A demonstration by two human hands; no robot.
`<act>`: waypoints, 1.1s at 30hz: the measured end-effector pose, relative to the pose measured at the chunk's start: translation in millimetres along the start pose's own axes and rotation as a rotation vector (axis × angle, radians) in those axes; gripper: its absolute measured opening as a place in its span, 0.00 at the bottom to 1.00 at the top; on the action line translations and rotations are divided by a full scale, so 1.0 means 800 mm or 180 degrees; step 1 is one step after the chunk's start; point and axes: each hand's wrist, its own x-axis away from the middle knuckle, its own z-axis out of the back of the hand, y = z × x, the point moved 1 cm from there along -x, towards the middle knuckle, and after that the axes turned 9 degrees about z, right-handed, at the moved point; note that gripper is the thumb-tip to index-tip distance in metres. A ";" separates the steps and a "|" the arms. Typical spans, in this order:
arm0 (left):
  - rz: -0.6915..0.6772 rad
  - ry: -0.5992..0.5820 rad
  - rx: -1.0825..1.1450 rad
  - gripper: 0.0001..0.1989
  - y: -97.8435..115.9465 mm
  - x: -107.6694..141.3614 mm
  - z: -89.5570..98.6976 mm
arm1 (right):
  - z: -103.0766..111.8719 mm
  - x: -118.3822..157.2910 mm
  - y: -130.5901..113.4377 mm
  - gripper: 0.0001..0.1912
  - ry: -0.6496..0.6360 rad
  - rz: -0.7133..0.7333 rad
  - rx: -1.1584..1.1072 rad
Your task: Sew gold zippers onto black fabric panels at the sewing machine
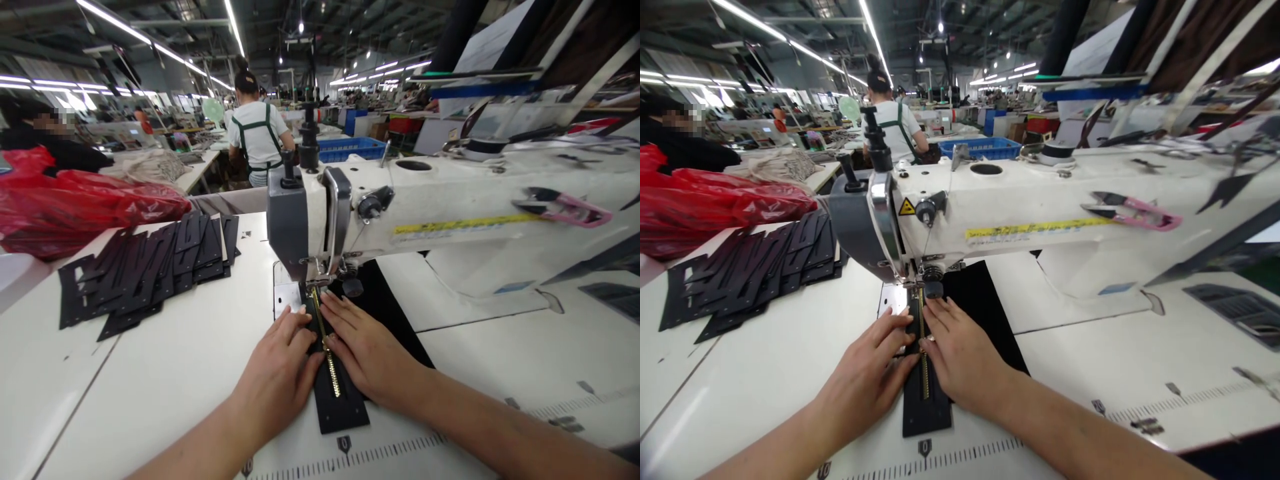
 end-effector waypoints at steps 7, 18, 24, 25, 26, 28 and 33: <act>0.0083 -0.0068 0.0142 0.06 -0.014 -0.016 -0.001 | -0.008 -0.010 0.017 0.21 0.0217 0.0044 0.0056; 0.0232 -0.0094 0.0400 0.07 -0.032 -0.037 -0.008 | -0.008 -0.036 0.033 0.14 0.0356 -0.0115 -0.0329; 0.0287 0.0054 0.0047 0.05 -0.043 -0.047 -0.014 | -0.012 -0.044 0.046 0.10 0.0488 -0.0132 -0.0312; 0.0305 0.0086 0.0027 0.05 -0.044 -0.048 -0.014 | -0.012 -0.045 0.048 0.10 0.0541 -0.0111 -0.0328; 0.0317 0.0109 0.0023 0.05 -0.044 -0.049 -0.014 | -0.011 -0.045 0.050 0.10 0.0590 -0.0075 -0.0367; 0.0341 0.0108 0.0034 0.05 -0.042 -0.047 -0.012 | -0.010 -0.045 0.051 0.11 0.0634 -0.0023 -0.0495; 0.0207 0.0291 -0.0413 0.07 -0.024 -0.025 -0.008 | -0.012 -0.042 0.046 0.09 0.0636 -0.0340 -0.0281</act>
